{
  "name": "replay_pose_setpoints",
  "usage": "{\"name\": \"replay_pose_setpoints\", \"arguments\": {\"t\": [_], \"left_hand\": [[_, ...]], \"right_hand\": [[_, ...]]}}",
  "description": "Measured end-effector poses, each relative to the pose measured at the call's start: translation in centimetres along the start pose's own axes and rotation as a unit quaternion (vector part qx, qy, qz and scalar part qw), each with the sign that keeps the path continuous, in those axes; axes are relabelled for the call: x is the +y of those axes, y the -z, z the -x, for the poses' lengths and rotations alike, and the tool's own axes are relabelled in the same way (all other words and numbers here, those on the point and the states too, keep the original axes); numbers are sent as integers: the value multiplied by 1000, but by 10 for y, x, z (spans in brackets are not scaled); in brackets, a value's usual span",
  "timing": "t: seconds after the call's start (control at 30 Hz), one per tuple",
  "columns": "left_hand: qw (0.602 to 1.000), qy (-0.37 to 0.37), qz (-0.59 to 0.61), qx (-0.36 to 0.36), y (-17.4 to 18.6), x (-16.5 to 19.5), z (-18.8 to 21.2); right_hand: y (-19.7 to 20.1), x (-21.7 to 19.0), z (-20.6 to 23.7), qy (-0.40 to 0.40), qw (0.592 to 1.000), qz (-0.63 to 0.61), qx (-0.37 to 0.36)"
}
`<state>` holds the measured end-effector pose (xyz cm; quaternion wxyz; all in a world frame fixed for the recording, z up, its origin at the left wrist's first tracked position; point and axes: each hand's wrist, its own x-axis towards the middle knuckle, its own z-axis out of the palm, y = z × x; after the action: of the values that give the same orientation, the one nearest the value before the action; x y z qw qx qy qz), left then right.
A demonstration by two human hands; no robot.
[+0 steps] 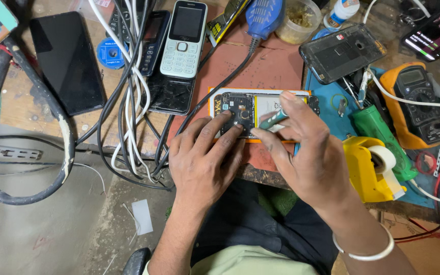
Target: The person removes the back cover of a smartphone, places it on the table, and uses a screwdriver to remove screws from the internal frame. The person then removes the screws and sets them aside while continuing to work on the phone's internal components.
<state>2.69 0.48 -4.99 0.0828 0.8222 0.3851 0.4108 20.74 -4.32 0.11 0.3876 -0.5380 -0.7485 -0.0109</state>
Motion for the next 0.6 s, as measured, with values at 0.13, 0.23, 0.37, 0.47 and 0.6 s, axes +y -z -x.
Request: {"name": "replay_pose_setpoints", "arguments": {"t": [0.13, 0.23, 0.37, 0.47, 0.6], "left_hand": [[1000, -1, 9, -2, -1, 0, -1], [1000, -5, -1, -1, 0, 0, 0], [1000, -5, 11, -12, 1, -1, -1], [1000, 0, -1, -14, 1, 0, -1], [1000, -3, 2, -11, 1, 0, 0]], "right_hand": [[1, 4, -3, 10, 998, -56, -11], [3, 5, -2, 11, 996, -82, -43], [2, 6, 2, 17, 998, -57, -38], [-2, 5, 6, 25, 998, -39, -33], [-4, 9, 6, 15, 999, -37, -13]]}}
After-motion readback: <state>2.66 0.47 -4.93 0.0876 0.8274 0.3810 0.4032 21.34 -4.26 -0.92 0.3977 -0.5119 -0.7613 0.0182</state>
